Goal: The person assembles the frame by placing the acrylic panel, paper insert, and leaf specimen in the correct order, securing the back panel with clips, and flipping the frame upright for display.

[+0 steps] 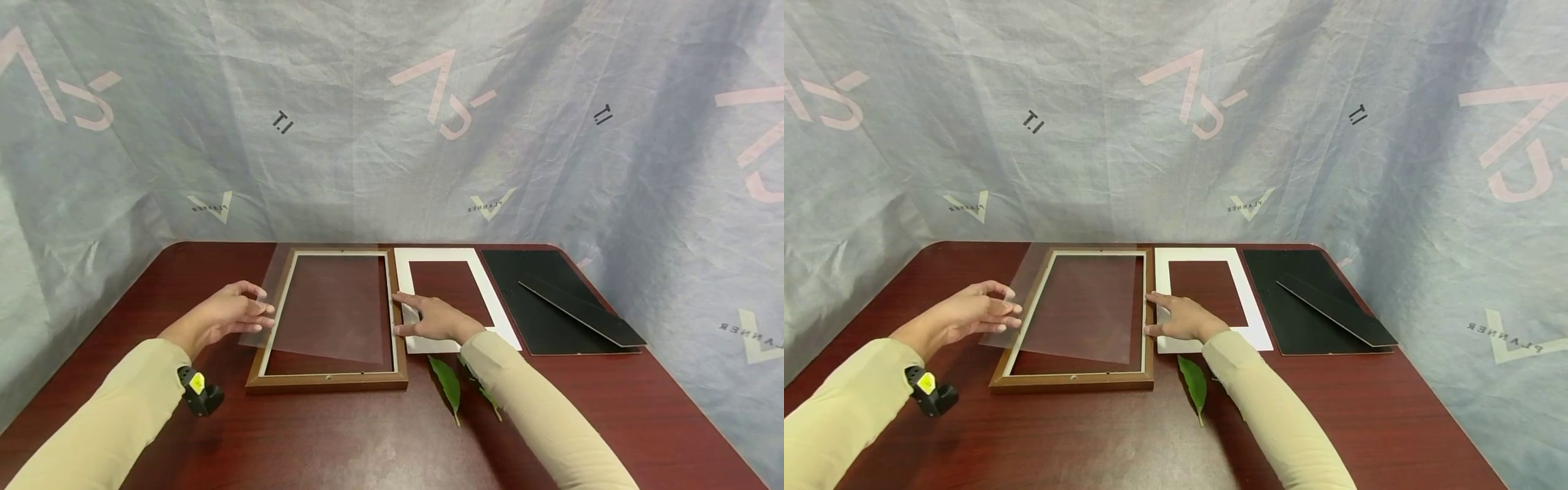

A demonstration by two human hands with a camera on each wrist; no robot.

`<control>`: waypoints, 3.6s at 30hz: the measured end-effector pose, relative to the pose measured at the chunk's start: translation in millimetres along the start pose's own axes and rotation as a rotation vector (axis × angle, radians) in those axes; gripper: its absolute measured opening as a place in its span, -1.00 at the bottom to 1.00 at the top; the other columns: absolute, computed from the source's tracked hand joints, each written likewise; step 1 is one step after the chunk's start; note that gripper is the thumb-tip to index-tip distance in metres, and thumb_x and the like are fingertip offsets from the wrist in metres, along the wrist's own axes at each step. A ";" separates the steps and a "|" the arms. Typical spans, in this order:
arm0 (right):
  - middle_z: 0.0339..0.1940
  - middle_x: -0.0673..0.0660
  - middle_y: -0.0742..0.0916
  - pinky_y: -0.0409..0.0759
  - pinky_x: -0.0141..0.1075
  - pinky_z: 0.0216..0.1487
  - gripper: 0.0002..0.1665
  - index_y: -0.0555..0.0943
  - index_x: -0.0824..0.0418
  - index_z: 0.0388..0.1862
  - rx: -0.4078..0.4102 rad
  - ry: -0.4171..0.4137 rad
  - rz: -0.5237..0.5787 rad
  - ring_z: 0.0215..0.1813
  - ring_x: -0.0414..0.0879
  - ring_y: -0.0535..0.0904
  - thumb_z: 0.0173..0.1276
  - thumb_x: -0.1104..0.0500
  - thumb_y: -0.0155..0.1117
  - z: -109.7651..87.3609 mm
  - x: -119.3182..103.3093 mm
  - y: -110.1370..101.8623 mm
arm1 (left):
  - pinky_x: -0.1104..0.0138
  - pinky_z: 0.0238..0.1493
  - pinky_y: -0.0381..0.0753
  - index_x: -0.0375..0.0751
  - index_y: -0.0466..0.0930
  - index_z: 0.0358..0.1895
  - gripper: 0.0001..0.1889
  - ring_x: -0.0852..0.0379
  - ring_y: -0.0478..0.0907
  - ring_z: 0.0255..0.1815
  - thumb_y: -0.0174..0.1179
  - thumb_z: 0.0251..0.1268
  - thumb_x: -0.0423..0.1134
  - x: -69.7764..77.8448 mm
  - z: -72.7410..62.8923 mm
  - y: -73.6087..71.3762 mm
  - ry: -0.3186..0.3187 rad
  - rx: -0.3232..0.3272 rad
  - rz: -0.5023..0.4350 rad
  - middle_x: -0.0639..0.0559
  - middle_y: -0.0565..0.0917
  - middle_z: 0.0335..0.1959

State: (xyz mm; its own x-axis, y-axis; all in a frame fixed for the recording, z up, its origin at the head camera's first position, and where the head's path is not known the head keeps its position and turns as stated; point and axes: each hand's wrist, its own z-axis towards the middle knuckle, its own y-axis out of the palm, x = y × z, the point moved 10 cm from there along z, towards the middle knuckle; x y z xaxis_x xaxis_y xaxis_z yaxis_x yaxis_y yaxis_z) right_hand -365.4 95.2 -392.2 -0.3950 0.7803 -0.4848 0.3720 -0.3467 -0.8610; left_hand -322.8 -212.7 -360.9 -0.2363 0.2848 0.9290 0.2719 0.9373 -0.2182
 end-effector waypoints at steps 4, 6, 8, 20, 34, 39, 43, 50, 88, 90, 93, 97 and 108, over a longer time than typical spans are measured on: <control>0.58 0.21 0.35 0.32 0.14 0.44 -0.01 0.13 0.02 0.68 0.006 0.014 0.013 0.52 0.22 0.31 0.41 -0.16 0.35 -0.1 2.1 -0.2 | 0.37 -0.24 0.67 -0.50 0.13 0.23 -0.70 0.19 0.73 -0.22 -0.11 0.57 -0.50 -3.8 0.2 5.1 -0.005 -0.012 -0.005 -0.28 0.63 0.06; 0.57 0.23 0.35 0.32 0.13 0.44 0.00 0.12 0.03 0.68 0.008 0.011 0.012 0.51 0.22 0.33 0.41 -0.16 0.35 0.0 1.7 -0.3 | 0.37 -0.24 0.67 -0.50 0.13 0.23 -0.70 0.18 0.73 -0.21 -0.11 0.57 -0.49 -5.3 0.1 7.6 -0.007 -0.015 -0.006 -0.28 0.63 0.07; 0.57 0.24 0.37 0.33 0.13 0.43 -0.01 0.14 0.05 0.67 0.013 0.005 0.006 0.51 0.22 0.34 0.40 -0.15 0.36 0.3 1.2 -0.8 | 0.37 -0.24 0.67 -0.49 0.14 0.23 -0.70 0.17 0.74 -0.21 -0.09 0.57 -0.49 -6.5 0.2 10.5 -0.007 -0.017 -0.013 -0.31 0.63 0.08; 0.61 0.16 0.32 0.30 0.13 0.45 -0.07 0.20 0.04 0.65 0.002 0.005 0.019 0.54 0.18 0.29 0.42 -0.13 0.36 -0.3 1.5 -0.6 | 0.36 -0.25 0.67 -0.49 0.15 0.21 -0.70 0.17 0.74 -0.22 -0.07 0.55 -0.49 -13.5 2.8 20.1 -0.005 -0.028 -0.039 -0.23 0.65 0.01; 0.61 0.17 0.32 0.23 0.10 0.50 -0.07 0.27 0.09 0.62 -0.022 -0.034 -0.061 0.59 0.16 0.19 0.38 -0.12 0.40 3.6 -6.8 -5.8 | 0.35 -0.26 0.68 -0.50 0.13 0.23 -0.67 0.18 0.73 -0.25 -0.06 0.54 -0.48 -16.2 6.6 25.6 -0.009 -0.001 -0.028 -0.43 0.56 0.15; 0.63 0.14 0.27 0.18 0.12 0.52 -0.05 0.30 0.10 0.60 -0.053 -0.028 -0.060 0.62 0.15 0.11 0.33 -0.13 0.44 5.0 -6.9 -6.8 | 0.35 -0.24 0.69 -0.54 0.09 0.29 -0.63 0.17 0.74 -0.23 -0.08 0.56 -0.48 -17.4 5.9 26.1 -0.021 0.004 -0.016 -0.52 0.50 0.23; 0.65 0.10 0.23 0.14 0.12 0.53 -0.02 0.30 0.09 0.60 -0.066 -0.024 -0.051 0.64 0.13 0.07 0.29 -0.12 0.47 7.1 -6.5 -6.9 | 0.33 -0.24 0.70 -0.59 0.08 0.32 -0.59 0.15 0.74 -0.22 -0.09 0.55 -0.48 -17.8 6.5 25.9 -0.030 0.015 0.019 -0.57 0.46 0.26; 0.66 0.07 0.23 0.15 0.12 0.53 -0.02 0.30 0.07 0.60 -0.084 -0.001 -0.032 0.64 0.11 0.07 0.28 -0.10 0.50 8.4 -6.3 -6.0 | 0.20 -0.22 0.67 -0.64 0.28 0.22 -0.61 0.04 0.64 -0.23 0.06 0.49 -0.42 -7.5 6.0 22.1 0.027 0.085 0.307 -0.40 0.62 -0.01; 0.67 0.02 0.19 0.20 0.17 0.49 0.02 0.26 -0.01 0.63 -0.082 0.022 0.025 0.63 0.17 0.10 0.27 -0.18 0.47 7.8 1.8 -2.1 | -0.44 0.31 0.05 -0.04 0.44 0.48 -0.14 -0.42 0.16 0.51 0.44 0.13 0.25 3.0 4.8 78.2 0.287 -0.009 1.067 -0.34 0.26 0.53; 0.67 0.02 0.18 0.20 0.18 0.49 0.02 0.26 -0.02 0.63 -0.083 0.022 0.027 0.63 0.17 0.10 0.27 -0.18 0.47 7.7 2.7 -1.5 | -0.45 0.33 0.00 -0.04 0.42 0.49 -0.14 -0.41 0.18 0.51 0.43 0.14 0.24 1.7 5.0 85.6 0.270 -0.054 1.081 -0.32 0.27 0.53; 0.68 0.00 0.17 0.19 0.17 0.50 0.02 0.25 -0.03 0.63 -0.087 0.029 0.035 0.63 0.15 0.08 0.28 -0.18 0.47 7.2 4.0 -0.6 | -0.43 0.33 0.02 -0.05 0.40 0.50 -0.13 -0.41 0.21 0.50 0.45 0.15 0.20 1.5 5.4 90.4 0.231 -0.083 1.085 -0.32 0.27 0.53; 0.68 0.00 0.16 0.19 0.17 0.50 0.01 0.25 -0.03 0.63 -0.090 0.032 0.048 0.64 0.14 0.07 0.29 -0.17 0.46 6.7 4.1 -0.7 | -0.39 0.32 0.08 -0.07 0.41 0.49 -0.14 -0.41 0.25 0.47 0.48 0.13 0.16 4.4 7.1 91.4 0.204 -0.086 1.095 -0.33 0.27 0.52; 0.68 0.01 0.15 0.18 0.17 0.50 0.00 0.24 -0.02 0.64 -0.092 0.017 0.054 0.65 0.14 0.05 0.30 -0.17 0.45 8.9 1.8 -0.2 | -0.39 0.31 0.13 -0.05 0.43 0.46 -0.15 -0.41 0.27 0.46 0.50 0.09 0.15 7.2 7.6 88.8 0.213 -0.058 1.103 -0.33 0.31 0.50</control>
State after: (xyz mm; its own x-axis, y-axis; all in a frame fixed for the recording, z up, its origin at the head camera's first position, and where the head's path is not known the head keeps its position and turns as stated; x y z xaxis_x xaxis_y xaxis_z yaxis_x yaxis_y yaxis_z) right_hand -373.7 92.1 -394.3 -0.3583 0.7706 -0.5270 0.4680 -0.3402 -0.8156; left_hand -307.5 -125.8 -375.9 0.3226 0.9072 0.2699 0.2782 0.1817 -0.9432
